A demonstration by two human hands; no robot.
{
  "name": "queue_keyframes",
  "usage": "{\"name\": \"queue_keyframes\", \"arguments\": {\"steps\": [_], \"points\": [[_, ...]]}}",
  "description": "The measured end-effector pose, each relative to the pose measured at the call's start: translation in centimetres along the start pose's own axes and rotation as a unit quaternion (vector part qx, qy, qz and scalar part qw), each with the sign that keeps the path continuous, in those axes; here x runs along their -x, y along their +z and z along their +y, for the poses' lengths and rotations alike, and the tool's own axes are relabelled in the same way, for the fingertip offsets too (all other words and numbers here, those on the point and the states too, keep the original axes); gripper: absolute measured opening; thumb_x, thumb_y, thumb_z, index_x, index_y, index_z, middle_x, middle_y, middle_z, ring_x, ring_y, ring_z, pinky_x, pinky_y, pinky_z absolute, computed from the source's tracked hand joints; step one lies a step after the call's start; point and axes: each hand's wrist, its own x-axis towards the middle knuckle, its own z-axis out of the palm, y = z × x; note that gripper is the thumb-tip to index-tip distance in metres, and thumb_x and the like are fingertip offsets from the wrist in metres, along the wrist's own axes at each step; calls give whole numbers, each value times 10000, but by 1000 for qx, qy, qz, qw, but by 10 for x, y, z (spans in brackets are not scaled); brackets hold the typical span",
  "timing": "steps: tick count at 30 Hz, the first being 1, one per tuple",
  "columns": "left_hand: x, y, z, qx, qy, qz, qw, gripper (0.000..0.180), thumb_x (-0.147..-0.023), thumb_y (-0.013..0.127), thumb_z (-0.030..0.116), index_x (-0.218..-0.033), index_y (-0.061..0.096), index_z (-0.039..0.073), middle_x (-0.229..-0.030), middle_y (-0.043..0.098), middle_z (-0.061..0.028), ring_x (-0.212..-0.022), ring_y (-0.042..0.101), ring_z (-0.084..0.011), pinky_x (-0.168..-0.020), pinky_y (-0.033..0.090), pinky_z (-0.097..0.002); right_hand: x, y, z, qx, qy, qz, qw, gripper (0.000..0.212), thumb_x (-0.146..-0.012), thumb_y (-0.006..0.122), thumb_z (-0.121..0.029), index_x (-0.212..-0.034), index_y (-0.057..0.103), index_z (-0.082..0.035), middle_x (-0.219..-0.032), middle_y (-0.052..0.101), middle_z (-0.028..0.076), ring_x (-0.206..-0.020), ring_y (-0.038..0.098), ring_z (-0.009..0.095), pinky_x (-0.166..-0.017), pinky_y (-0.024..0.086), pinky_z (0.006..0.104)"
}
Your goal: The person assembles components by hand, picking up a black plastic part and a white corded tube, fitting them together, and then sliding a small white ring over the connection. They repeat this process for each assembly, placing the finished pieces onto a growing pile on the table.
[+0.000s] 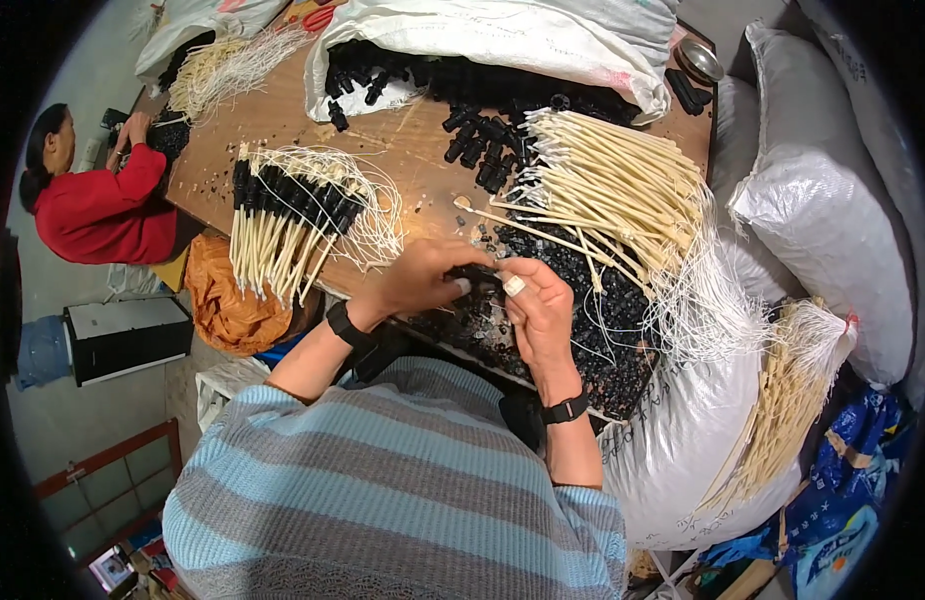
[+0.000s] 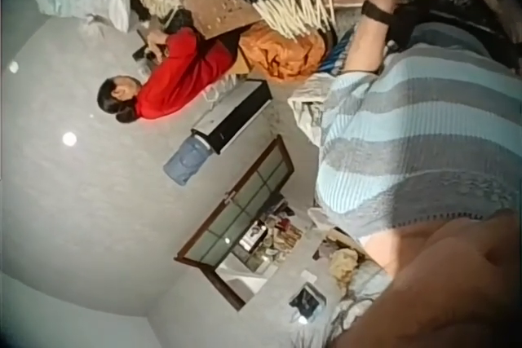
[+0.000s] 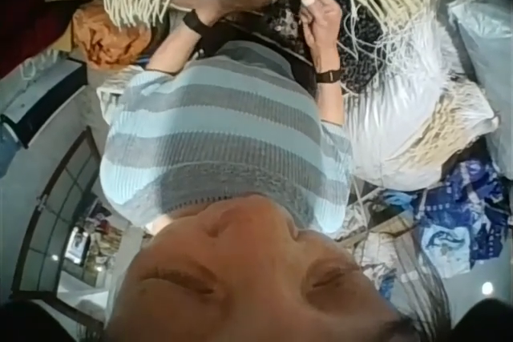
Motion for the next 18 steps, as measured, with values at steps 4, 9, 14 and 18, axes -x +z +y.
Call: {"name": "queue_keyframes", "arguments": {"steps": [4,9,14,18], "points": [[0,-4,-4,35,-79,-11,996,392,-649,682,16,-1039,660,49,-911,689,-133,-831,658,-327,-740,535,-366,3,-2,1,488,-218,-27,845,271,-861,611,-44,-1118,691,-72,-690,634,10,-521,501,71,-508,423,228],[4,-2,5,-88,-15,33,995,294,-656,676,54,-950,671,69,-809,674,-103,-779,664,-291,-669,530,-359,0,9,-1,630,-204,-13,749,161,-821,685,-66,-981,700,-66,-633,605,25,-503,489,78,-500,411,247],[7,-11,23,-230,36,11,972,241,-617,685,44,-849,653,103,-732,624,-53,-642,628,-237,-554,490,-364,-14,17,-2,474,23,11,880,204,-749,783,-156,-821,636,-34,-509,464,42,-444,443,123,-450,353,288],[26,-18,-1,-135,21,133,982,225,-624,683,44,-838,637,97,-739,615,-50,-633,601,-253,-550,462,-382,-12,28,5,552,-248,-1,796,136,-783,740,-90,-827,643,-5,-667,587,92,-578,567,194,-536,451,302]]}}
